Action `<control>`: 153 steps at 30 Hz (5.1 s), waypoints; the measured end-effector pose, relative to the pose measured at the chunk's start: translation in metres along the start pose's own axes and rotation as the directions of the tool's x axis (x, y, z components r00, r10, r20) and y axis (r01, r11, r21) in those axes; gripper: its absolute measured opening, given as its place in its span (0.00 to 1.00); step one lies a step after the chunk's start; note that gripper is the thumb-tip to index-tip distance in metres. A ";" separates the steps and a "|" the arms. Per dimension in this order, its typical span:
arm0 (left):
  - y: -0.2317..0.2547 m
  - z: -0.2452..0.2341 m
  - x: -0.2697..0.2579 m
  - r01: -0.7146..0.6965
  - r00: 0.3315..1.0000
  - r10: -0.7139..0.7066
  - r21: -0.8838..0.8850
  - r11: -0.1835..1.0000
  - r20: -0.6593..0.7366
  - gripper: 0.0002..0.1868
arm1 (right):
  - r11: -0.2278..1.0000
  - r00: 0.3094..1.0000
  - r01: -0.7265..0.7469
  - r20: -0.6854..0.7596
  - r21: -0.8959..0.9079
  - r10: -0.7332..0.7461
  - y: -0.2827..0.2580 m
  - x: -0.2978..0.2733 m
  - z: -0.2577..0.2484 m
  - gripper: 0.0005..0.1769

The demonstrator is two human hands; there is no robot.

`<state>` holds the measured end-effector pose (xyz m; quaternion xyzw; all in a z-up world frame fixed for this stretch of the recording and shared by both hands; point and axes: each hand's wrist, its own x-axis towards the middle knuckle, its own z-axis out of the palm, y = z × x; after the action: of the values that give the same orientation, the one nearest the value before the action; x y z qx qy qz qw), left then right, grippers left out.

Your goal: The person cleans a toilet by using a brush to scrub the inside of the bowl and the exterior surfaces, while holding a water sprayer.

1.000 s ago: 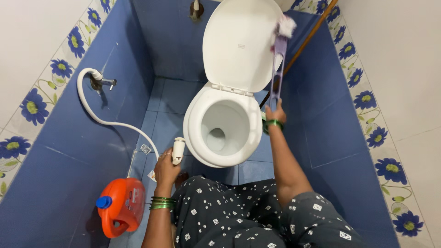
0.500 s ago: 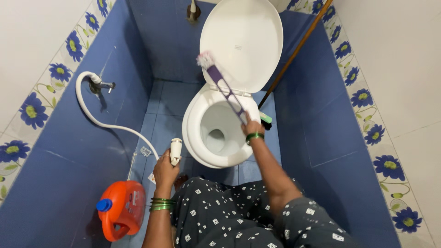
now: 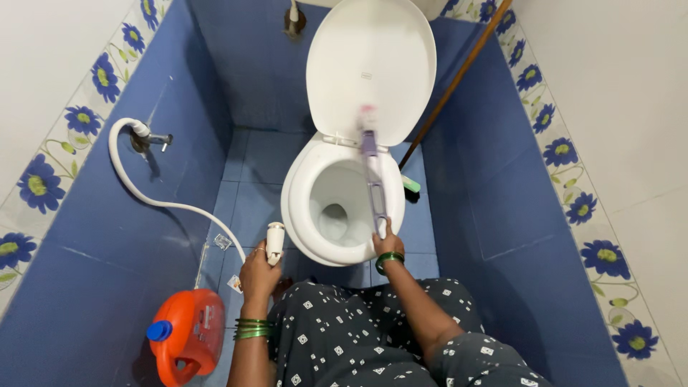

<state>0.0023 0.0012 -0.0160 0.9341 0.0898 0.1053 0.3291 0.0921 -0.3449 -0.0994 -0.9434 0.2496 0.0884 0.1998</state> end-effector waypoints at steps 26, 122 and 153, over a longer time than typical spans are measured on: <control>0.012 -0.011 0.003 0.018 0.998 -0.019 0.012 1.000 0.059 0.25 | 0.991 0.993 0.091 -0.069 -0.097 -0.098 -0.012 0.050 -0.068 0.47; 0.010 -0.007 0.001 0.042 0.989 -0.051 0.067 0.997 0.139 0.24 | 0.866 0.908 0.393 -0.016 -0.309 -0.418 -0.032 0.089 -0.089 0.44; 0.012 -0.009 0.000 0.026 0.990 -0.033 0.054 0.998 0.134 0.25 | 0.991 0.993 0.101 0.054 0.093 -0.106 -0.019 -0.007 -0.004 0.47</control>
<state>0.0013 -0.0027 -0.0020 0.9459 0.0838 0.0345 0.3117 0.0957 -0.3287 -0.0874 -0.9421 0.1981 0.0942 0.2537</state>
